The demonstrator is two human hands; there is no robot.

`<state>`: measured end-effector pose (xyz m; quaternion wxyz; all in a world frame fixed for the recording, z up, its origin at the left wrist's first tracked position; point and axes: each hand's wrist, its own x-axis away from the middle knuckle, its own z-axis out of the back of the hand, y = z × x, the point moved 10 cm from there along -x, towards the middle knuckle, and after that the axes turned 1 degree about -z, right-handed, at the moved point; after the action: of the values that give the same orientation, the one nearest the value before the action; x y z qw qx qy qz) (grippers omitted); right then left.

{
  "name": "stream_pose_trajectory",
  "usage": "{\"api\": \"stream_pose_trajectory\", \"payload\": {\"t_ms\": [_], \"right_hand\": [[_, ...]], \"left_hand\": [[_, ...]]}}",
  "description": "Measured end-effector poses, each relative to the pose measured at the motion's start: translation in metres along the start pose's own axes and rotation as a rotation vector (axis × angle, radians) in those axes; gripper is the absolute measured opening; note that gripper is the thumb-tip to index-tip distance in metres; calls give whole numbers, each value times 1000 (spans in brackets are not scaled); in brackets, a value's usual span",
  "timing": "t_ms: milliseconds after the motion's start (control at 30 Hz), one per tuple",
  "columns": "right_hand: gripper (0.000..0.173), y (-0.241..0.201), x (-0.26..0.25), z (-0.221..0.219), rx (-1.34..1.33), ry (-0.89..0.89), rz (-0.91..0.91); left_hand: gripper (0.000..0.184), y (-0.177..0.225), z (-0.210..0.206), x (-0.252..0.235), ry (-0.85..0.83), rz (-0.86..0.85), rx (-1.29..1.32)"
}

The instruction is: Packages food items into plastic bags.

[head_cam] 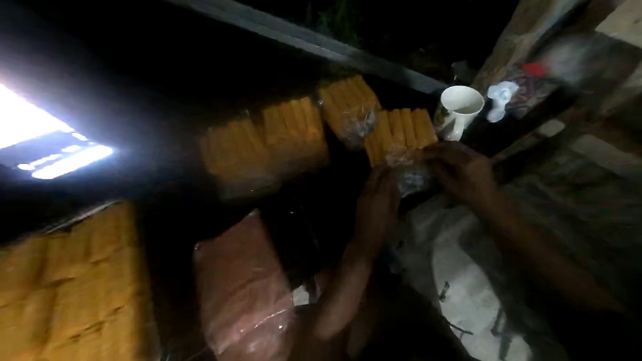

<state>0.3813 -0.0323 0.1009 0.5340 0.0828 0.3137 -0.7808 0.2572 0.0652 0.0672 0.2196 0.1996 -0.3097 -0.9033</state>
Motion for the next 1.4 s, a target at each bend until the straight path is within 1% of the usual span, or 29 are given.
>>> {"api": "stream_pose_trajectory", "payload": {"t_ms": [100,167,200,233,267,300,333,367,400,467,500,567,600,633,800,867,933,1000,1067,1167,1233,1267,1300,1400], "right_hand": [[23,1,-5,-2,-55,-43,-10],[22,5,-7,2,-119,-8,34],[27,13,-9,6,-182,33,20],[32,24,-11,9,-285,77,-47],[36,38,-13,9,-388,99,-156],[40,53,-15,4,-458,106,-320],[44,65,-16,-3,-506,97,-481],[48,70,-18,-10,-529,84,-598],[50,70,-21,-16,-532,58,-673],[50,65,-28,-27,-512,-34,-759],[50,63,-31,-33,-487,-77,-782],[55,59,-34,-40,-439,-129,-818],[56,57,-35,-41,-433,-145,-847],[53,56,-35,-41,-439,-153,-877],[37,58,-36,-42,-555,-159,-919],[39,57,-38,-44,-555,-148,-914],[42,51,-40,-44,-521,-175,-906],[44,44,-42,-45,-461,-203,-899],[41,40,-44,-46,-431,-216,-874],[44,51,-39,-50,-463,-230,-867],[40,50,-40,-51,-501,-213,-871],[38,50,-39,-49,-505,-200,-880],[37,49,-38,-48,-501,-205,-889],[34,49,-36,-43,-514,-165,-886]], "left_hand": [[32,-4,-9,21,23,-34,28],[28,-10,-9,26,64,-25,105],[27,-13,-6,25,80,-9,154],[27,-18,-3,24,85,16,199],[29,-24,0,23,81,62,253],[31,-31,2,21,85,112,303],[33,-39,4,19,100,169,353],[36,-47,4,16,118,231,416],[42,-56,0,15,107,311,499],[55,-69,-13,11,67,460,714],[59,-73,-19,9,60,494,809],[63,-74,-28,1,53,474,901],[63,-72,-31,-4,37,456,907],[64,-69,-33,-8,11,444,908],[63,-57,-39,-24,19,345,830],[65,-54,-37,-28,8,325,740],[66,-53,-34,-31,-6,312,689],[61,-53,-28,-35,-24,303,675],[58,-53,-26,-36,-34,293,714],[65,-55,-27,-34,-31,292,768],[79,-54,-22,-34,3,281,712],[82,-51,-18,-35,48,258,669],[84,-47,-17,-36,48,238,638],[79,-39,-19,-42,40,207,546]]}}
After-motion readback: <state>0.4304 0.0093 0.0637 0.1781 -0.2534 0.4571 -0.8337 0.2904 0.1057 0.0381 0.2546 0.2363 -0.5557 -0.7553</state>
